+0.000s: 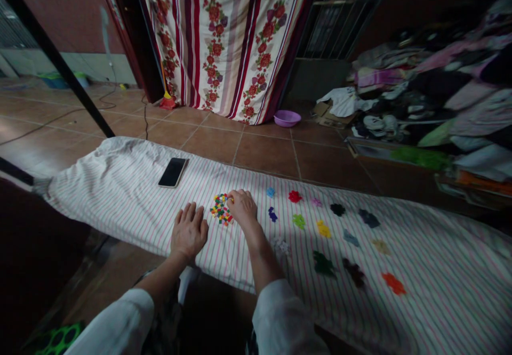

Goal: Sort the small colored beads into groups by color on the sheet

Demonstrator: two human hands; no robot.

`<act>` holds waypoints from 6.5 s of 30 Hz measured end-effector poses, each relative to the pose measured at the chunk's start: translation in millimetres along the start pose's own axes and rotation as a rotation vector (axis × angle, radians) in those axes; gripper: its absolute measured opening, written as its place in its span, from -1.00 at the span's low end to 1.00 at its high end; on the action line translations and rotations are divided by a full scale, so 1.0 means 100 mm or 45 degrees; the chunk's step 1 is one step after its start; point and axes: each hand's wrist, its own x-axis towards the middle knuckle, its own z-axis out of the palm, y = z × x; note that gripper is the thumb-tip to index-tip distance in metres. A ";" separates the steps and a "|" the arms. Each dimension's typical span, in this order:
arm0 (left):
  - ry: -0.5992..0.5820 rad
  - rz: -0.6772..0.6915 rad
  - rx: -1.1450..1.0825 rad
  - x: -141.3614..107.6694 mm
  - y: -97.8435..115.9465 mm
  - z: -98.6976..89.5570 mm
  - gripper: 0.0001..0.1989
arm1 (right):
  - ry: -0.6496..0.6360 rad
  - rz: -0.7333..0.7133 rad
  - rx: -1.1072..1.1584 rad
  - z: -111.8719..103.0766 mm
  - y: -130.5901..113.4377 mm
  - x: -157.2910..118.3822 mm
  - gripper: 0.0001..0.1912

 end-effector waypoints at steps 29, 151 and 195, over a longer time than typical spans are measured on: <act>-0.032 -0.006 -0.009 0.00 0.01 -0.02 -0.53 | 0.142 -0.023 0.209 0.04 0.11 0.01 -0.67; -0.020 -0.024 -0.038 0.01 0.01 -0.05 -0.53 | -0.187 -0.250 0.015 -0.08 0.04 -0.30 -0.66; -0.042 -0.024 -0.029 0.01 0.01 -0.10 -0.52 | 0.029 -0.019 0.145 -0.89 0.97 -0.65 -0.73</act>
